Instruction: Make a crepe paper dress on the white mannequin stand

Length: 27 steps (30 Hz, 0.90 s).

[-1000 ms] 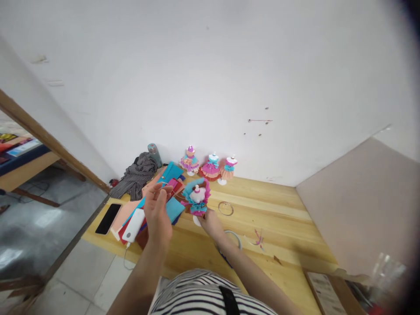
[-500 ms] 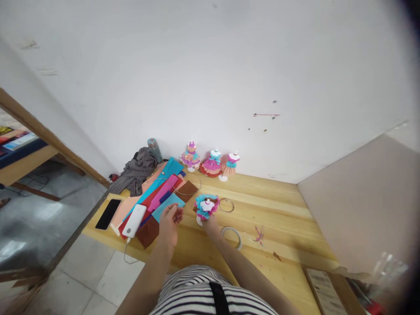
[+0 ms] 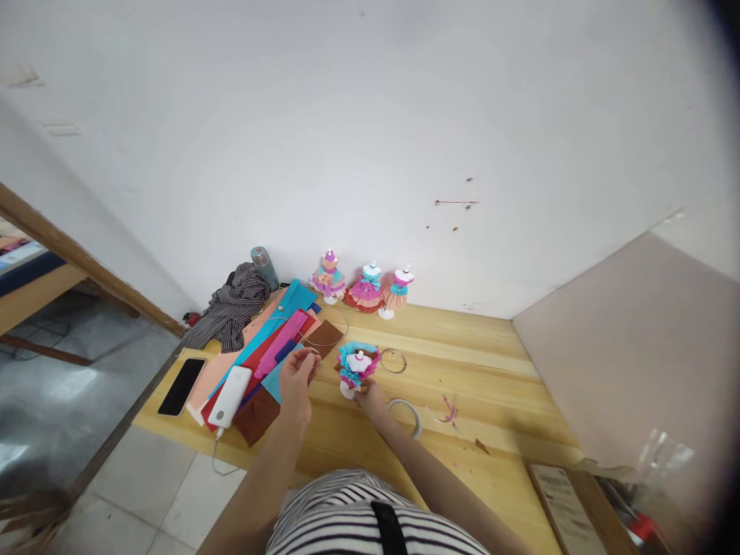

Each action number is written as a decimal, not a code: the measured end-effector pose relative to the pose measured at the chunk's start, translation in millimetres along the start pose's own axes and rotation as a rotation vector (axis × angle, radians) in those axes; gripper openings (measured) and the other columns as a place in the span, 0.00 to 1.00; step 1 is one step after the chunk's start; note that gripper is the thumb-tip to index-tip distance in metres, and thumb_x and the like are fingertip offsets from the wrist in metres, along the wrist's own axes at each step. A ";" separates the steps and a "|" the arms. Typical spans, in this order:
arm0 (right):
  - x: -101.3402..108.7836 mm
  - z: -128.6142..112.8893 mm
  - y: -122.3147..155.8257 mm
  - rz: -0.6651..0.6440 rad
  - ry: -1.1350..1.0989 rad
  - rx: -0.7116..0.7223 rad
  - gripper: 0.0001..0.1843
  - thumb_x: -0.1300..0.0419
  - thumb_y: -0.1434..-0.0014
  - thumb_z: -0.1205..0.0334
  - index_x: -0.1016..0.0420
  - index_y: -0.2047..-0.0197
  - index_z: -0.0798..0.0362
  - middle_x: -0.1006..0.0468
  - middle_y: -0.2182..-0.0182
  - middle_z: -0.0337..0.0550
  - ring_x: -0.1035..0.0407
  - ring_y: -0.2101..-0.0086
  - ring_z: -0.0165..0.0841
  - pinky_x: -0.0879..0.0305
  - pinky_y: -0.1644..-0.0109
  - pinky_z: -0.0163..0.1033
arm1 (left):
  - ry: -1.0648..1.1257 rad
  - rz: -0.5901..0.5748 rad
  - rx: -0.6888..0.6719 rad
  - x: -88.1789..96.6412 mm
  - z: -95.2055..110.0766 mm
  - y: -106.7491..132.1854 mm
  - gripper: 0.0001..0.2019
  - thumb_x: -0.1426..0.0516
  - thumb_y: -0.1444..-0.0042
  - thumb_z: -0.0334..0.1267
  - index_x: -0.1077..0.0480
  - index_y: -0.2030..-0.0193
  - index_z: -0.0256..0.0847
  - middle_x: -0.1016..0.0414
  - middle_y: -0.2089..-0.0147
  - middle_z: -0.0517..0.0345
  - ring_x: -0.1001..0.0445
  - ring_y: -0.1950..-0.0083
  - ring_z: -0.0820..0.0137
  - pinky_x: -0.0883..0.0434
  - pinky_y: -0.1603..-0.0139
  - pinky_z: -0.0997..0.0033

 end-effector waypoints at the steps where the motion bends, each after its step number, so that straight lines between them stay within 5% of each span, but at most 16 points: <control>1: 7.8 0.2 6.1 0.018 -0.021 -0.025 0.15 0.42 0.36 0.57 0.30 0.49 0.55 0.25 0.54 0.46 0.27 0.60 0.34 0.27 0.58 0.43 | 0.011 -0.012 -0.008 -1.9 5.4 2.6 0.16 0.32 0.65 0.40 0.29 0.69 0.39 0.25 0.72 0.61 0.27 0.66 0.74 0.34 0.61 0.74; 6: 57.6 -42.1 37.0 0.130 -0.169 -0.043 0.16 0.45 0.38 0.51 0.27 0.60 0.56 0.25 0.70 0.43 0.33 0.78 0.29 0.37 0.79 0.34 | 0.055 -0.191 0.080 -34.3 27.0 33.3 0.14 0.36 0.57 0.46 0.27 0.72 0.37 0.23 0.69 0.53 0.25 0.63 0.66 0.30 0.59 0.66; 10: 93.7 -138.8 62.1 0.149 -0.281 0.112 0.15 0.42 0.42 0.49 0.26 0.60 0.52 0.24 0.70 0.41 0.33 0.76 0.29 0.35 0.73 0.35 | 0.028 -0.466 0.109 -83.4 42.2 71.3 0.13 0.37 0.52 0.46 0.25 0.73 0.36 0.23 0.67 0.50 0.26 0.61 0.66 0.30 0.58 0.67; 13: 109.9 -227.3 85.1 0.136 -0.212 0.423 0.07 0.40 0.42 0.60 0.25 0.60 0.51 0.26 0.70 0.40 0.35 0.74 0.28 0.36 0.71 0.35 | 0.009 -0.548 0.088 -104.6 48.3 88.5 0.12 0.38 0.49 0.45 0.24 0.71 0.37 0.23 0.67 0.52 0.26 0.60 0.66 0.31 0.58 0.68; 15: 119.1 -259.2 97.2 0.227 -0.085 0.527 0.07 0.39 0.44 0.66 0.26 0.60 0.50 0.29 0.73 0.37 0.35 0.75 0.28 0.36 0.71 0.34 | 0.009 -0.550 0.070 -110.3 49.6 92.6 0.10 0.38 0.49 0.44 0.24 0.71 0.39 0.23 0.67 0.54 0.27 0.61 0.68 0.31 0.58 0.69; 21: 125.1 -278.2 108.2 0.430 0.111 0.641 0.05 0.40 0.42 0.69 0.28 0.62 0.51 0.29 0.75 0.36 0.36 0.76 0.27 0.36 0.72 0.34 | -0.060 -0.525 -0.031 -111.6 50.6 94.3 0.08 0.39 0.46 0.42 0.24 0.70 0.40 0.23 0.66 0.56 0.29 0.61 0.70 0.33 0.56 0.69; 27: 124.9 -284.9 106.2 0.405 0.143 0.662 0.06 0.44 0.39 0.70 0.28 0.66 0.51 0.27 0.76 0.37 0.35 0.76 0.27 0.36 0.72 0.34 | -0.094 -0.490 -0.031 -108.2 46.1 93.5 0.09 0.39 0.47 0.43 0.24 0.69 0.40 0.24 0.65 0.55 0.29 0.60 0.68 0.33 0.55 0.67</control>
Point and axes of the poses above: each hand's wrist, its own y-axis away from the middle knuckle, its own x-axis out of the back of the hand, z = x × y, the point moved 10 cm from there along -y, towards the middle knuckle
